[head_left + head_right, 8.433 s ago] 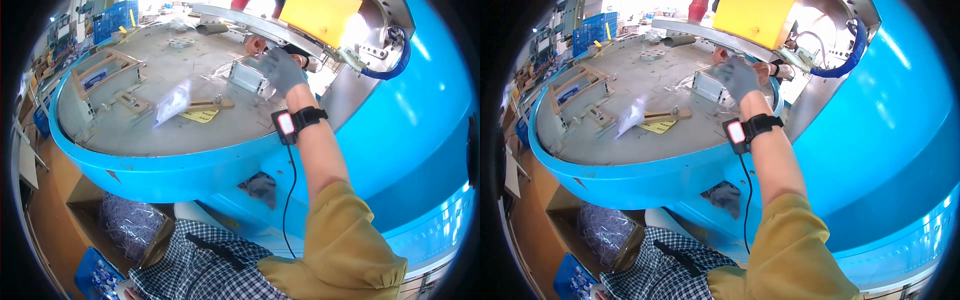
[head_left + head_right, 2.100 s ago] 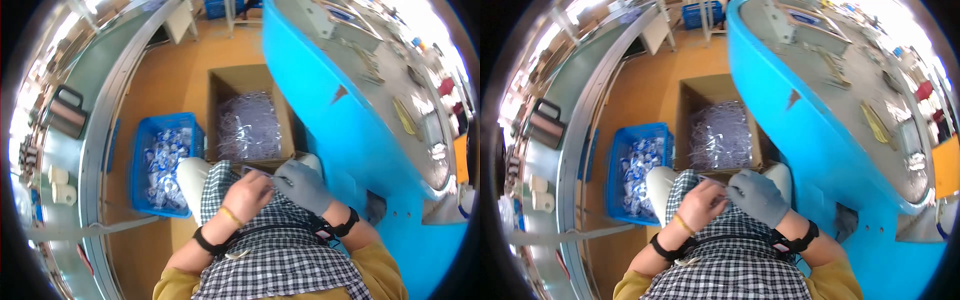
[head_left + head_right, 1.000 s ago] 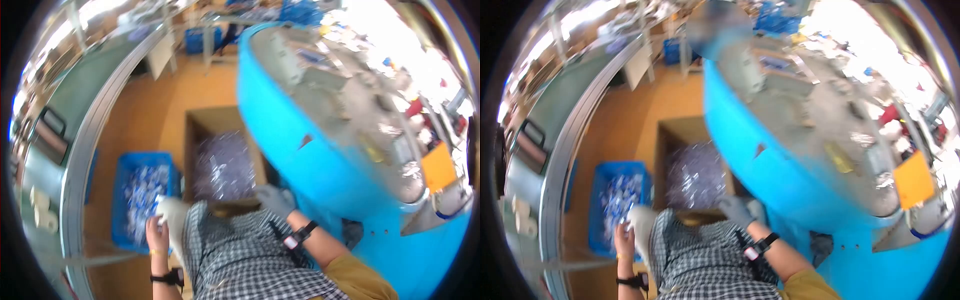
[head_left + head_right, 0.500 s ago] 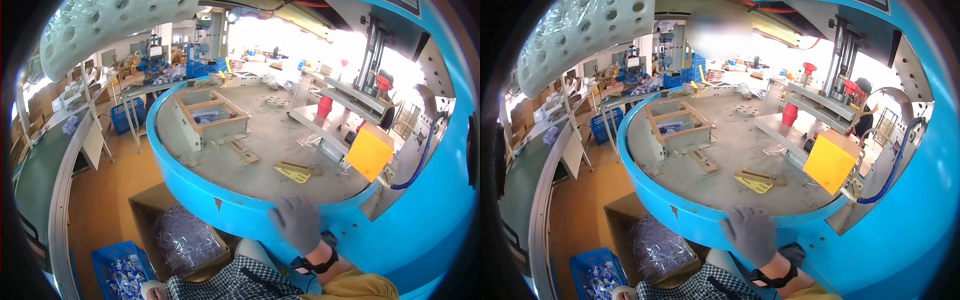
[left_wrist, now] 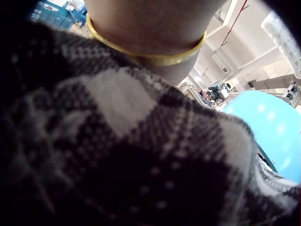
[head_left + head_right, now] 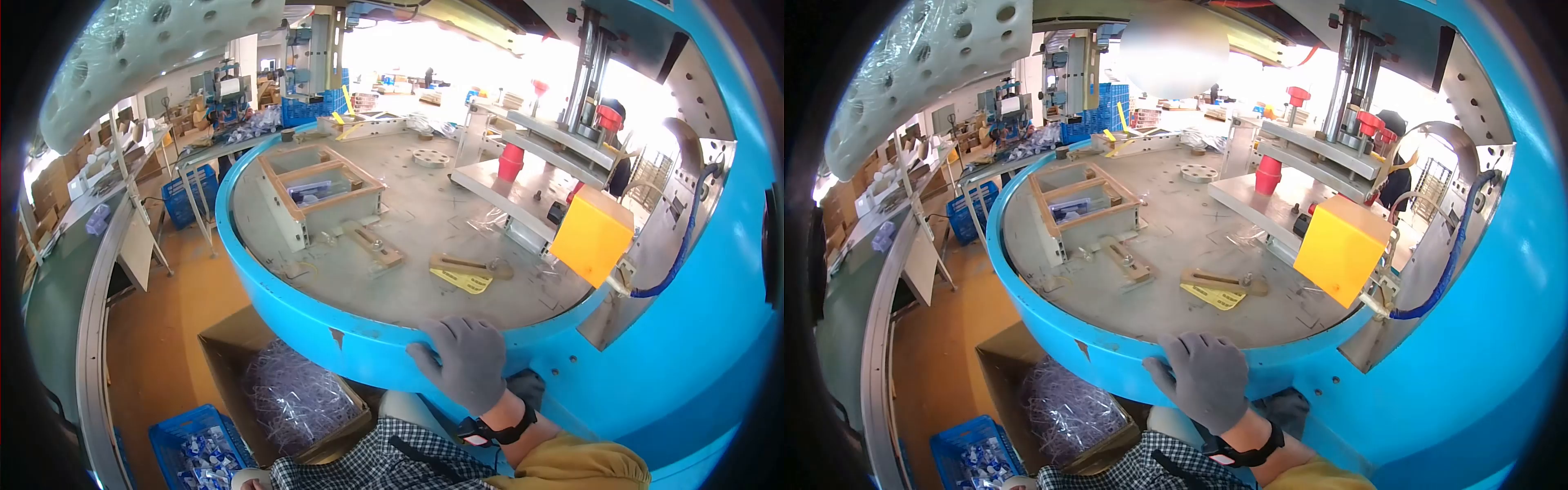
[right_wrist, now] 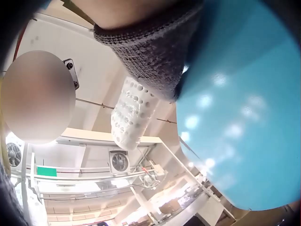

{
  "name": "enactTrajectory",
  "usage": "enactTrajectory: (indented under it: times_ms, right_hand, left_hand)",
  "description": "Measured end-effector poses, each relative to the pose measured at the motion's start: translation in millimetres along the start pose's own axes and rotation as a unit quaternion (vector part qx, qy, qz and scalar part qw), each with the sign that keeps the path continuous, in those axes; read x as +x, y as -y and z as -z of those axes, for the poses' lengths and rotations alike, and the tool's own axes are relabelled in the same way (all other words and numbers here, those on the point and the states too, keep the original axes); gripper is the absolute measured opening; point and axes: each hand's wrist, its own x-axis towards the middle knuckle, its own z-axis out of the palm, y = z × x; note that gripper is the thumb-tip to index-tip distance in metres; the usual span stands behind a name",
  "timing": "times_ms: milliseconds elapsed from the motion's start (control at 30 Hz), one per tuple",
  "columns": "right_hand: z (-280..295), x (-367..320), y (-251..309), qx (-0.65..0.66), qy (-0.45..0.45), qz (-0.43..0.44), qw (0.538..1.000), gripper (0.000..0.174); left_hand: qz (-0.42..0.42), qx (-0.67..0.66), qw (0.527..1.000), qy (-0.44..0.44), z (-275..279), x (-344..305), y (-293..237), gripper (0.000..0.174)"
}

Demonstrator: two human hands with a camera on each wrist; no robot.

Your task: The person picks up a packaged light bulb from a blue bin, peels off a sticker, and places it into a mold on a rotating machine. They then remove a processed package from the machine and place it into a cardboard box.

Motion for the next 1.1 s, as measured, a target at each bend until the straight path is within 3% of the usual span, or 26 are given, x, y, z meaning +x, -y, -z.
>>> enactTrajectory:
  times_ms: [467,800,833,900,967,1033,1100]
  right_hand:
    - [0,0,1,-0.005,0.01,-0.004,1.0,0.025]
    - [6,1,0,-0.015,0.031,-0.015,0.999,0.026]
    - [11,3,-3,0.036,0.045,-0.007,0.998,0.025]
    - [25,8,-17,0.077,0.072,-0.02,0.994,0.024]
    - [40,21,-42,0.237,0.144,-0.053,0.959,0.021]
    - [52,39,-73,0.176,0.176,-0.081,0.965,0.02]
    - [41,46,-127,0.171,0.153,-0.12,0.966,0.018]
  left_hand:
    - [-0.003,0.018,1.0,-0.011,-3,1,0,0.04]
    - [-0.008,0.016,1.0,-0.011,-17,10,30,0.04]
    - [-0.009,0.005,1.0,-0.01,-15,10,31,0.04]
    - [-0.015,0.005,1.0,0.014,-15,7,32,0.04]
    - [0.016,0.072,0.997,-0.026,-15,7,30,0.04]
    - [-0.01,0.06,0.998,-0.025,-21,11,41,0.038]
    - [0.008,0.012,0.999,-0.049,-23,10,35,0.036]
